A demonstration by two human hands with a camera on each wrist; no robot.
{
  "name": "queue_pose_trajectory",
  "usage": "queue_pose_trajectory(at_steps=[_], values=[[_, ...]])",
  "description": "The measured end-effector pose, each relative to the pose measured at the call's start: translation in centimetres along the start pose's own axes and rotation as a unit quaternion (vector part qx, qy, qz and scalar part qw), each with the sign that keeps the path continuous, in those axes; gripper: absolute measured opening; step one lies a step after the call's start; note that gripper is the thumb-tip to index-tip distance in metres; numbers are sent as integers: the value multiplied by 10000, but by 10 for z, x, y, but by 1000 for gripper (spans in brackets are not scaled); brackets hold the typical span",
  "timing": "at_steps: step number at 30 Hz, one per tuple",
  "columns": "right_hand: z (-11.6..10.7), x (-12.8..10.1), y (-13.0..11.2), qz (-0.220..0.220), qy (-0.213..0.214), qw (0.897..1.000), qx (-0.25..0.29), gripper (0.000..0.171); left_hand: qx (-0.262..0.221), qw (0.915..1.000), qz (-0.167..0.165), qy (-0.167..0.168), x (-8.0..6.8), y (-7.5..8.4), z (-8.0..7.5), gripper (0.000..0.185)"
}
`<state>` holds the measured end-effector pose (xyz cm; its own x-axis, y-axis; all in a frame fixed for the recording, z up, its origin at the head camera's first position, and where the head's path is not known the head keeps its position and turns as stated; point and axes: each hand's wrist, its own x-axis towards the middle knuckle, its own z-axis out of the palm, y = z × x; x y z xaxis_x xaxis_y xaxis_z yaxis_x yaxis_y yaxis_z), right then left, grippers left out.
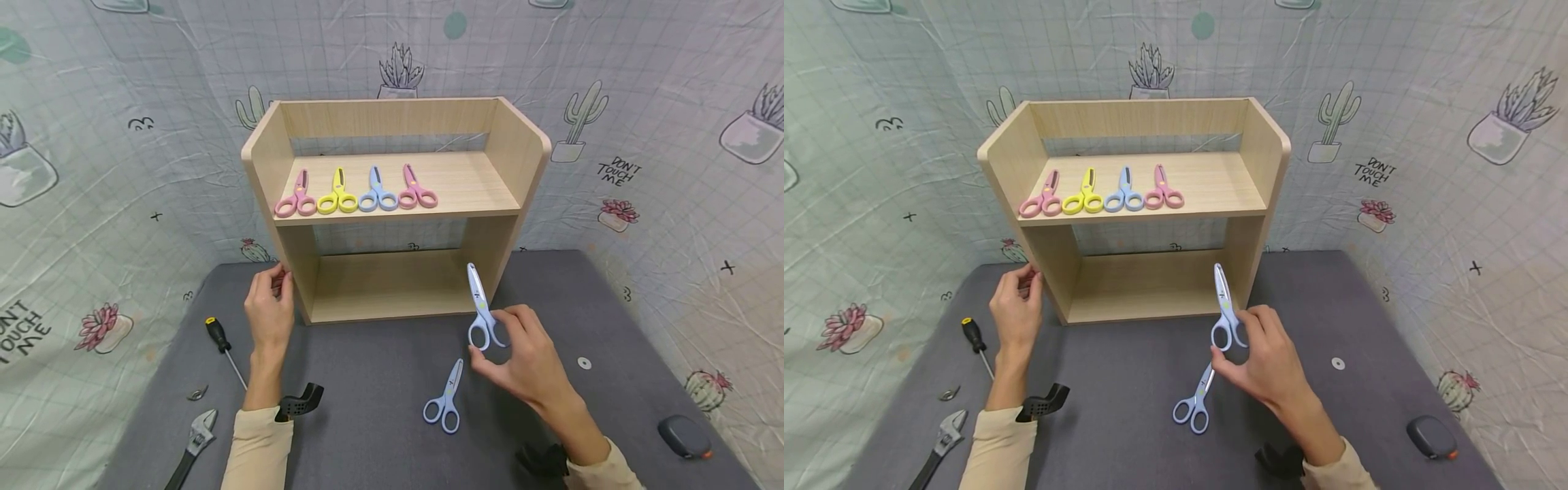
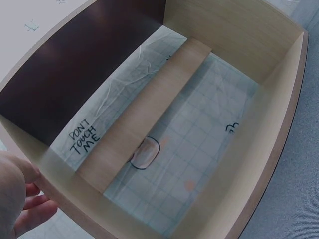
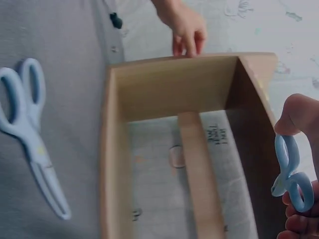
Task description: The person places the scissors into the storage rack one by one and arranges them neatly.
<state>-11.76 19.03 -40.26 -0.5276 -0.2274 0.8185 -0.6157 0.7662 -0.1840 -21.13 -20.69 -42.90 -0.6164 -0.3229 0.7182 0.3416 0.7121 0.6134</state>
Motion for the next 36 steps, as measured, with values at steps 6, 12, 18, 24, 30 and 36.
queue_pose_trajectory(at_steps=[6, 12, 18, 24, 30, 36], values=[[-7, 21, 1, -126, 248, 9996, 40, 59, -92, 9999, 38, 99, 0, 0, 1, 25], [-8, 43, 6, -237, 489, 9985, 10, 63, -148, 9998, 30, 113, -1, 0, 1, 26], [-7, 69, 12, -222, 425, 9988, 41, 59, -128, 9999, 41, 94, 0, -1, 0, 26], [-9, 99, 18, -192, 221, 9996, 1, 56, -20, 10000, 57, 18, 0, 0, 0, 25], [-6, 130, 27, -247, 195, 9995, 72, 53, -26, 10000, 53, 13, 1, 1, -1, 25], [1, 154, 36, 52, -40, 10000, 60, 54, -143, 9999, 19, 41, 0, 0, 0, 25]])
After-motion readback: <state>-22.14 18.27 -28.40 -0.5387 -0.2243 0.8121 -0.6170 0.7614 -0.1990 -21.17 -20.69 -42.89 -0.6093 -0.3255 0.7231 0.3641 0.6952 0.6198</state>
